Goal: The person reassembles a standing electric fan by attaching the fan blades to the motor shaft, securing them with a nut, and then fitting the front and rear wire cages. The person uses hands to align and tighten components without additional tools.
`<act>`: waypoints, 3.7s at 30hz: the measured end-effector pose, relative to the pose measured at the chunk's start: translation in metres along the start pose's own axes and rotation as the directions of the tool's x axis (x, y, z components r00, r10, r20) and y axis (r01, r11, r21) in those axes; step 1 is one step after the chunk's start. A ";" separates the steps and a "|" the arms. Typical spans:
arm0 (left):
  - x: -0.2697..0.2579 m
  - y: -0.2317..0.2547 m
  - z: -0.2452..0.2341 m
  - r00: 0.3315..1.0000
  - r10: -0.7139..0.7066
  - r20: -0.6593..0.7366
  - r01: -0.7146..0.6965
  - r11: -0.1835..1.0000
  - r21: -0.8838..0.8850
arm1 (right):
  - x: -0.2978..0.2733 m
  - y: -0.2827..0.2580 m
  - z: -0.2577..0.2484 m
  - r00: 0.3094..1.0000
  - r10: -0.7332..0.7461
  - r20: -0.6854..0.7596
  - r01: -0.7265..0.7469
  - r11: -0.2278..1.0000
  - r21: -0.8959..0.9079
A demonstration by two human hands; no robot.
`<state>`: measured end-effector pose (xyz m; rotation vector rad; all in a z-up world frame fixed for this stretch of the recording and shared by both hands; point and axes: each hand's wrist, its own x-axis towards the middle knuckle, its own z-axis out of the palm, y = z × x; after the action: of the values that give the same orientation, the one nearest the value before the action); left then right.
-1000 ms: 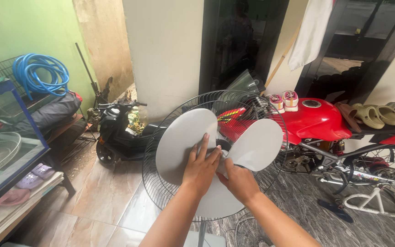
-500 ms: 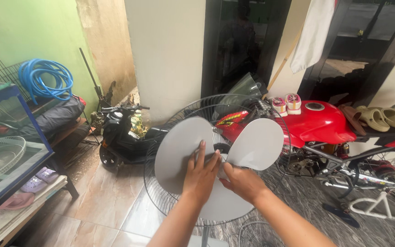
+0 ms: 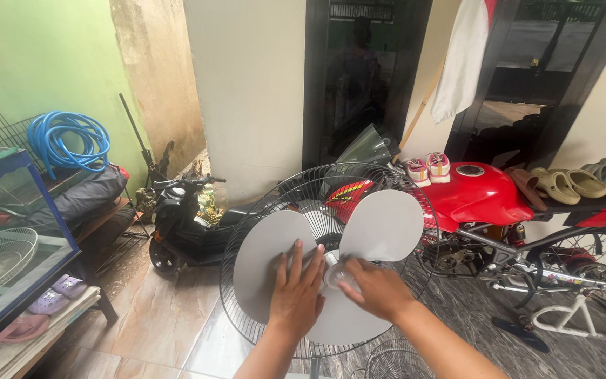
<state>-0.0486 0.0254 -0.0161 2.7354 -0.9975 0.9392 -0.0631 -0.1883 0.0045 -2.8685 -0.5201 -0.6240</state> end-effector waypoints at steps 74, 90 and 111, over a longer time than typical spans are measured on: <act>-0.004 0.225 0.029 0.895 0.443 0.053 -0.427 0.884 -0.191 | -0.206 0.140 -0.077 0.995 -0.079 -0.062 0.060 0.961 -0.270; 0.010 0.354 0.066 0.885 0.419 0.205 -0.357 0.891 -0.281 | -0.309 0.239 -0.080 0.996 0.030 0.080 -0.013 0.978 -0.206; -0.030 0.325 0.158 0.883 0.366 0.293 -0.212 0.869 -0.447 | -0.373 0.215 0.035 0.877 0.397 0.271 -0.365 0.917 -0.163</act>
<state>-0.1824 -0.2560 -0.2021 2.4814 -1.5122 0.1832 -0.2898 -0.4914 -0.2040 -3.0553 0.0605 -0.1555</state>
